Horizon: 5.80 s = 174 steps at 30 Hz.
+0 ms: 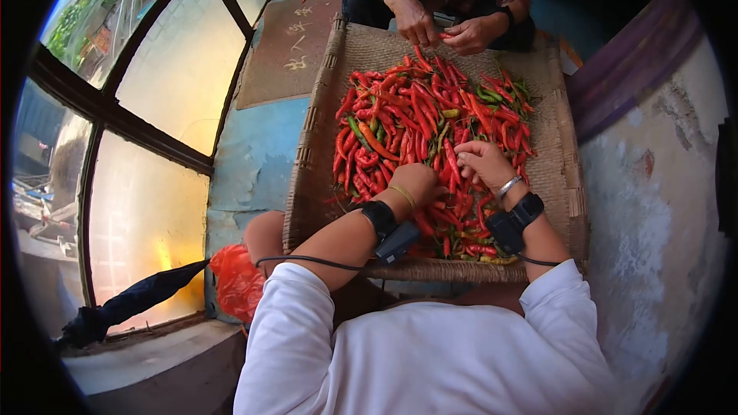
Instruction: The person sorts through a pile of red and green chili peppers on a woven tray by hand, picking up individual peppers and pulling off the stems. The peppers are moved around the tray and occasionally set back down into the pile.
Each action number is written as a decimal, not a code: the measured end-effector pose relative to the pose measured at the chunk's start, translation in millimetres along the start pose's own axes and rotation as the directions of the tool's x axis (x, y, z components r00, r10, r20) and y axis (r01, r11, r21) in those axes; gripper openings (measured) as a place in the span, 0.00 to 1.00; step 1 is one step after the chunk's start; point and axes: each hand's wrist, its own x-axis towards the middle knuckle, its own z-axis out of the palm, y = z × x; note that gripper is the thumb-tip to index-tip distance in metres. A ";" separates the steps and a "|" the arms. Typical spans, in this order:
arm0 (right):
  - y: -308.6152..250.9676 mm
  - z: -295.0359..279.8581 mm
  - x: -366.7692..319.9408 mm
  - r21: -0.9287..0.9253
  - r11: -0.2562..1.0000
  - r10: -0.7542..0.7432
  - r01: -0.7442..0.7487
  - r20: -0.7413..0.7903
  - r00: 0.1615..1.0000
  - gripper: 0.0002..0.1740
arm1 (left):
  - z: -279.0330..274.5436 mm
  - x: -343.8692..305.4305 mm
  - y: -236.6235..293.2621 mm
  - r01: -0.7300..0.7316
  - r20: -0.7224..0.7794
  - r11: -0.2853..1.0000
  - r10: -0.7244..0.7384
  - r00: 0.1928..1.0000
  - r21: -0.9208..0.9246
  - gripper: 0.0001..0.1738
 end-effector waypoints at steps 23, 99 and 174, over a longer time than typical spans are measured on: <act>22.0 37.7 -2.3 -0.525 0.706 -0.518 0.475 0.075 0.852 0.13 | -27.4 -15.6 -7.4 -0.147 -0.371 0.764 -0.128 0.920 -0.629 0.12; 11.8 2.8 7.1 0.488 0.873 -0.032 0.000 0.058 0.998 0.09 | -19.7 -18.1 -9.6 -0.021 -0.108 0.889 -0.031 0.994 -0.456 0.10; 10.5 -41.7 18.4 0.801 0.508 0.028 0.315 -0.381 0.924 0.13 | -13.7 -7.3 -25.8 -0.022 -0.216 0.794 -0.139 0.966 -0.607 0.09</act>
